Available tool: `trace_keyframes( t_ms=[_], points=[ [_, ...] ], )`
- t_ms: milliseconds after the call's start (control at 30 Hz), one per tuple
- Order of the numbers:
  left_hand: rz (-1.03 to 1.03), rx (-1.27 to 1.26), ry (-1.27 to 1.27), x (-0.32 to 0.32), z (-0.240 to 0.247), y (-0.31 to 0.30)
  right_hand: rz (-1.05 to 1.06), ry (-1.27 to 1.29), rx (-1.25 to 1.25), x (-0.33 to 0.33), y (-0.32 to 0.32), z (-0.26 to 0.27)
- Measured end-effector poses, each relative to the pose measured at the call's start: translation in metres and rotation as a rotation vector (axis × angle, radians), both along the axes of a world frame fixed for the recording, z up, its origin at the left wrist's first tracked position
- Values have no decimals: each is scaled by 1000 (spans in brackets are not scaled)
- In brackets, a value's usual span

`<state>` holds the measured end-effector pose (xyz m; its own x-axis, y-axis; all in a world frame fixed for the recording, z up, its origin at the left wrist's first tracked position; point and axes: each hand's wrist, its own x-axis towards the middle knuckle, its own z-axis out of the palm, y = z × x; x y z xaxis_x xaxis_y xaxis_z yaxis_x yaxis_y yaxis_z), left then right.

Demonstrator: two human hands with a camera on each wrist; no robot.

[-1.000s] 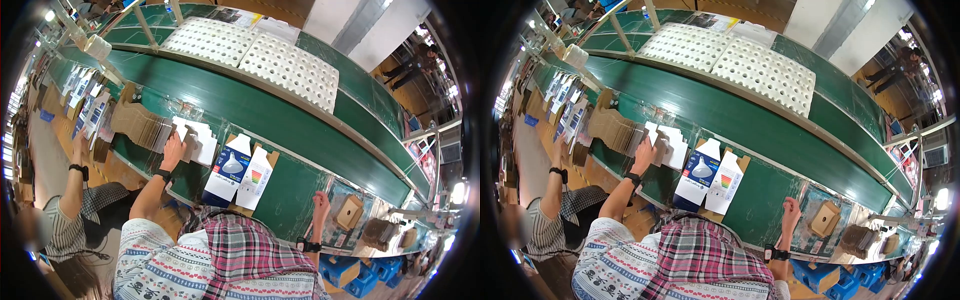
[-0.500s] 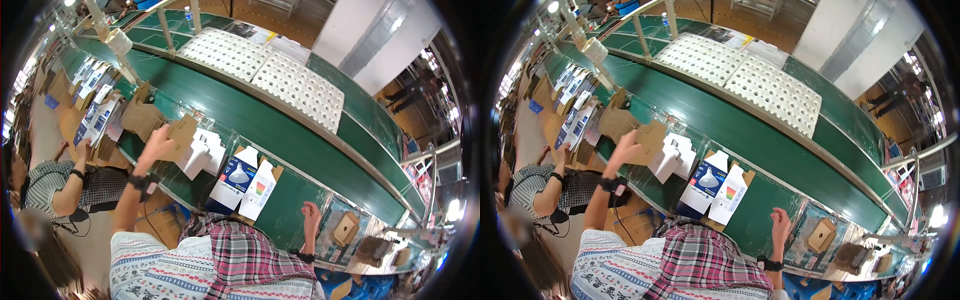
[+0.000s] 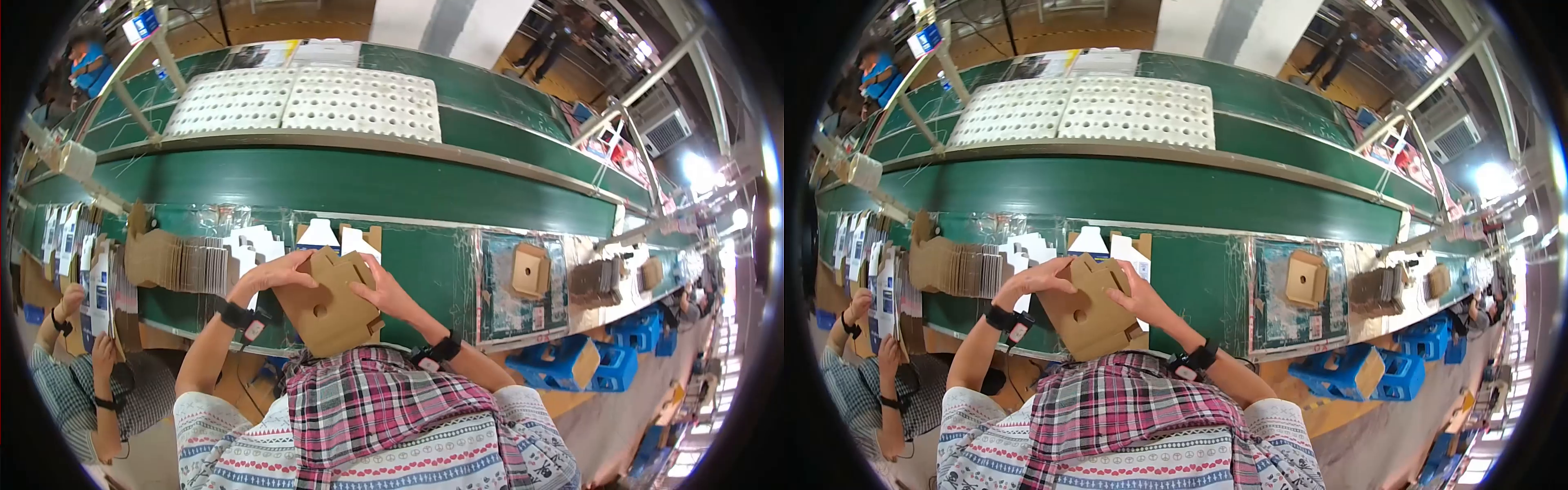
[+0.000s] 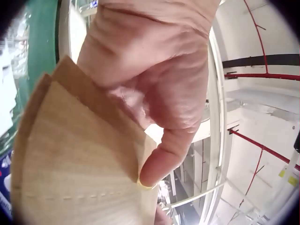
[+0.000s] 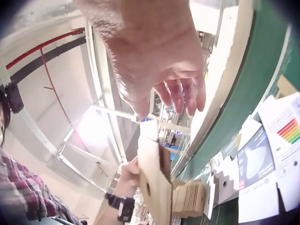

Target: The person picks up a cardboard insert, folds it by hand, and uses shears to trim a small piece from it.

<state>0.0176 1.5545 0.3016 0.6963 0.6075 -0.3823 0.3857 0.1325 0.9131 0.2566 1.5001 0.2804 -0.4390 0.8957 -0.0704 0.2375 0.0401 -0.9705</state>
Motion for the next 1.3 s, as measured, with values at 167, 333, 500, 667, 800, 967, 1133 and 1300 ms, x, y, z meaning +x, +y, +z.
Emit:
trace_keyframes(
  t_ms=[167, 333, 500, 667, 800, 967, 1133, 1300],
  points=[
    [-23, -59, 38, 18, 15, 3, 21, 135, -171, -6, -12, 2],
    [-29, 79, 145, 16, 21, 10, -22, 98, -110, -7, -9, -4],
    [82, -3, 71, 5, 19, 3, -77, 193, -188, -7, -1, 9],
    [74, -23, 16, 11, 10, -1, -76, 186, -155, -4, -1, 5],
    [47, -175, -117, 12, 11, 4, -71, 271, -275, 2, 0, 1],
    [182, -272, -125, 24, 4, 4, -192, -6, -48, 0, 2, 3],
    [364, -115, -145, 59, 3, -3, -362, -380, 287, 11, 13, 19],
    [149, 80, 2, 49, 31, 1, -126, 470, -367, 37, 18, -19]
  ],
)
